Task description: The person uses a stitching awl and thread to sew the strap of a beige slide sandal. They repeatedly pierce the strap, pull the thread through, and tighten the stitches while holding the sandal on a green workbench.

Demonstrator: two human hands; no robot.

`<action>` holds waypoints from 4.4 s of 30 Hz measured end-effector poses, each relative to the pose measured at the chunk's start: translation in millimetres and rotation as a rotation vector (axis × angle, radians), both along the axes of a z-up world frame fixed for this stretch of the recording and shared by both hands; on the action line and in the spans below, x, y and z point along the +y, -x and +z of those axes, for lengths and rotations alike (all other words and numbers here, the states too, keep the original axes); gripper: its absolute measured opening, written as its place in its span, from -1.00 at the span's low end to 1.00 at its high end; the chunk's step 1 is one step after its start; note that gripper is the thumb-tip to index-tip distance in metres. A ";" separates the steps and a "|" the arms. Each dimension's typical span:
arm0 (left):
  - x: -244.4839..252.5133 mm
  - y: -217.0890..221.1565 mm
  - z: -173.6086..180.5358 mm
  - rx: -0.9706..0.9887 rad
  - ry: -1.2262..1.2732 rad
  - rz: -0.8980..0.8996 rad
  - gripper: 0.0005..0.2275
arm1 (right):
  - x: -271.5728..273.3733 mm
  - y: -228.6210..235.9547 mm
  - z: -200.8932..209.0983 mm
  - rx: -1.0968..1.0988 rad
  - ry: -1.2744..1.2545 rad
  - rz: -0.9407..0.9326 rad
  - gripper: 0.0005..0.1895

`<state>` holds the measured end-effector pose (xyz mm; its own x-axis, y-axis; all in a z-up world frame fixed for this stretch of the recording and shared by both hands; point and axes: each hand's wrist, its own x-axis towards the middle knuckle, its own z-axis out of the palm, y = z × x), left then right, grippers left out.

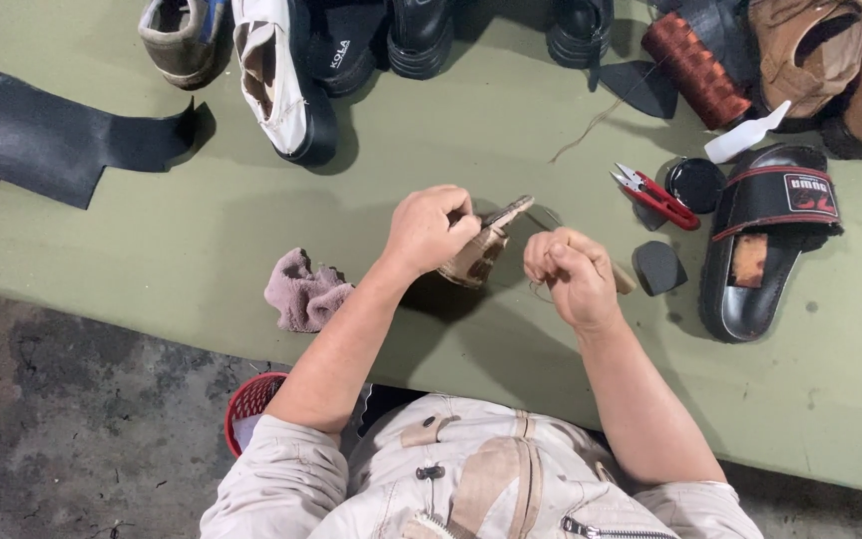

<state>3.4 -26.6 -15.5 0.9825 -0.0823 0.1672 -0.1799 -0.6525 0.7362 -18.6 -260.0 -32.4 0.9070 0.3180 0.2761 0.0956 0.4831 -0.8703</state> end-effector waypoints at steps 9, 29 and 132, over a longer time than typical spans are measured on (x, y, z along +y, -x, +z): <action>-2.2 1.3 -8.9 0.054 0.108 0.081 -0.79 | -3.2 6.9 -7.6 0.045 0.071 -0.017 -0.67; 8.0 24.6 17.8 0.049 0.039 -0.053 -0.61 | 7.3 5.2 -0.4 -0.708 1.068 -0.465 -0.69; 59.6 -14.5 -41.7 0.201 -0.005 -0.210 -0.69 | 3.4 -4.0 -52.4 -0.582 1.180 -0.330 -0.42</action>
